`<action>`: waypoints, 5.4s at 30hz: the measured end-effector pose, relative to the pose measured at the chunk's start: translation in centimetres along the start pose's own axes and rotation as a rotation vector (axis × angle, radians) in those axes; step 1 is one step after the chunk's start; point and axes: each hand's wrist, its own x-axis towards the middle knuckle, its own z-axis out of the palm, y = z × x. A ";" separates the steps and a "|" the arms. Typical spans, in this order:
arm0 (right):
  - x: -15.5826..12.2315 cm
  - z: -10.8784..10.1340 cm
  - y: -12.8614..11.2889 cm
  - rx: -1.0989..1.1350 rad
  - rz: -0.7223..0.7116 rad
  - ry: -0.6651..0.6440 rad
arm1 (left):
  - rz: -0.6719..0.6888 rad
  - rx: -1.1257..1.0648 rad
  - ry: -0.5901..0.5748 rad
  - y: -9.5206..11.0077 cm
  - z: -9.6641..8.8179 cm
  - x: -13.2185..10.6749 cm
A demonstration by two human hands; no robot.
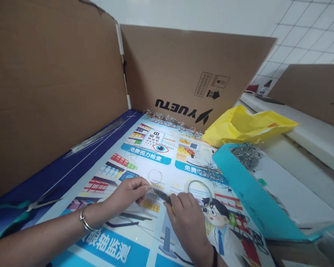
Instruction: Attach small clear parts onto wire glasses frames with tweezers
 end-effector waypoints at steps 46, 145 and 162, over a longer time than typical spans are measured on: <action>-0.4 -0.2 -1.0 -0.062 -0.083 -0.053 | 0.070 0.148 0.053 -0.9 0.2 0.1; -0.3 -0.5 -1.2 -0.116 -0.140 0.003 | 0.021 0.036 0.064 -1.0 0.2 -0.2; -2.8 0.6 1.2 0.280 0.020 0.115 | 0.344 0.729 -0.078 -1.4 0.1 -0.9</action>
